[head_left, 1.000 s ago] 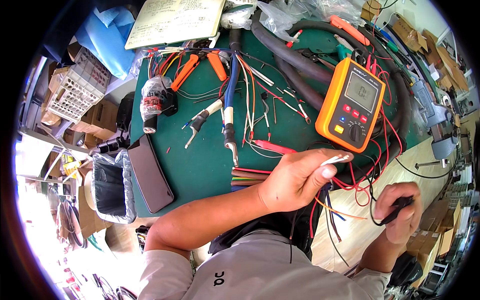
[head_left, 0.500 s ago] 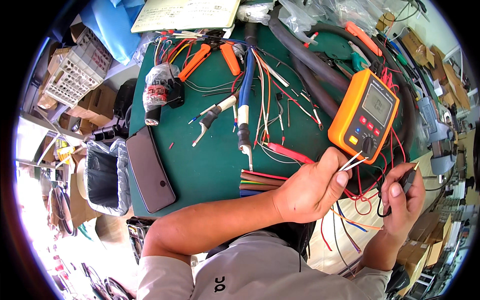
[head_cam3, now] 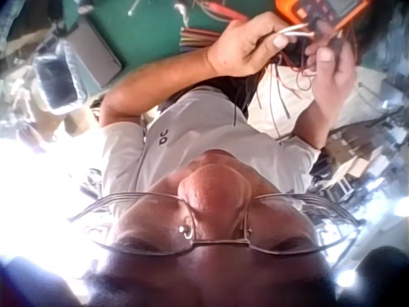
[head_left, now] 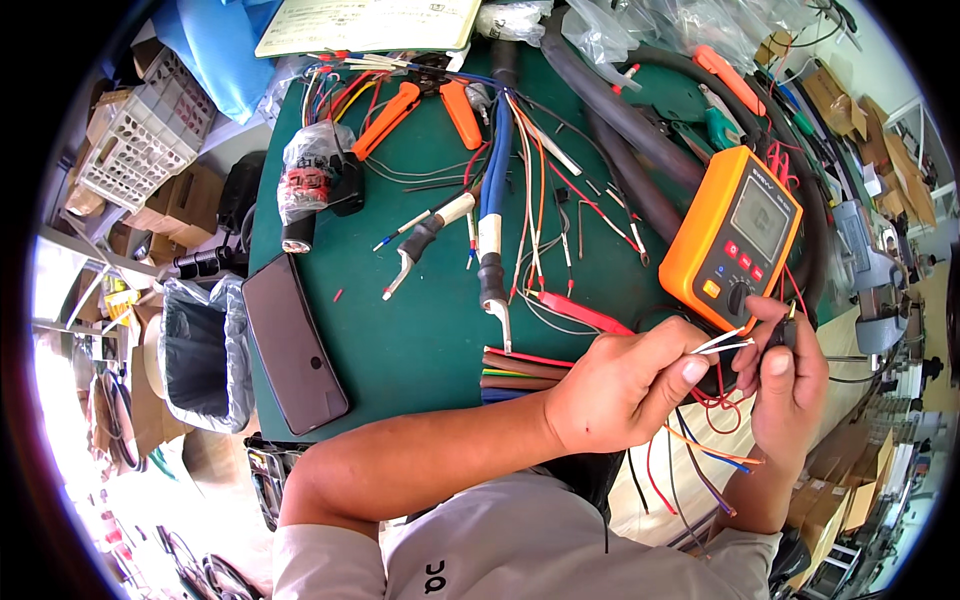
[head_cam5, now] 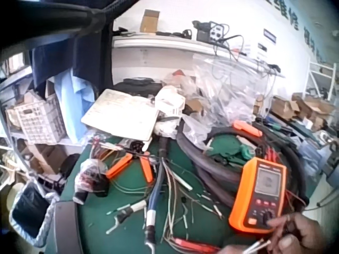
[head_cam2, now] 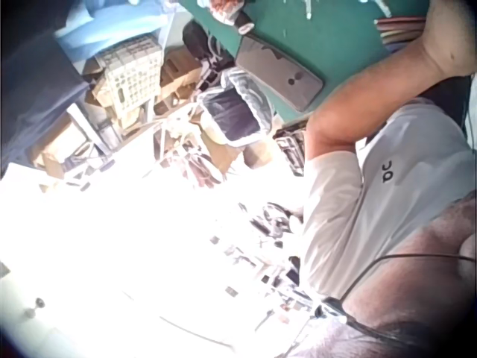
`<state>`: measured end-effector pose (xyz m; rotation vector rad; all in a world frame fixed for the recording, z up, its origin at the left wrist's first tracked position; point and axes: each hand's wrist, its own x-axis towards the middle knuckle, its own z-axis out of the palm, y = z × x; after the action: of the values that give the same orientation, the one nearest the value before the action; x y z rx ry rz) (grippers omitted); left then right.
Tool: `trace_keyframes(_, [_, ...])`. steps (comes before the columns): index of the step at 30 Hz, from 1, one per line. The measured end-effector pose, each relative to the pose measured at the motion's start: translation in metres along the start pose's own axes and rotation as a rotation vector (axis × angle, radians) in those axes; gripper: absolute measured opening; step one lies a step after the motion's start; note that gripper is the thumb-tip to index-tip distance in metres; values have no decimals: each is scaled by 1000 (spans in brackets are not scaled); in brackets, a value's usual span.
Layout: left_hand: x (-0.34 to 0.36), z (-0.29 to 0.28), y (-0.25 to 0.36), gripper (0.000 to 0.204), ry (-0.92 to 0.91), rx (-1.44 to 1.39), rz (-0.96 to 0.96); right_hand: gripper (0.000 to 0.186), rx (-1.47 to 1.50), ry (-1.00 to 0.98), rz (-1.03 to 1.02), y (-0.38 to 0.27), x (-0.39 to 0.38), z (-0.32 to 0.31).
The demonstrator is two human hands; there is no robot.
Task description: The person uses a multimeter to test electrical continuity on various colored wires, pressing the probes against the wire ends and checking the numerical display.
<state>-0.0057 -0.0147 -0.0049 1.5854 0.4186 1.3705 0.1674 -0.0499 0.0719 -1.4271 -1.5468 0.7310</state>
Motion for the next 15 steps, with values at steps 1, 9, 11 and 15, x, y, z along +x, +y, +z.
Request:
trace_keyframes(1, [0, 0, 0, 13, -4, -4, -12, 59, -1, -3, 12, 0, -1, 1])
trace_keyframes(9, [1, 0, 2, 16, -11, -60, -106, 41, 68, -88, 41, 9, -7, -3])
trace_keyframes(11, [0, 2, -2, 16, -3, -97, -114, 37, 104, -117, 33, 11, -8, -5])
trace_keyframes(15, [-3, 5, -5, 18, 18, -171, -173, 33, 140, -123, 36, 12, -8, -5])
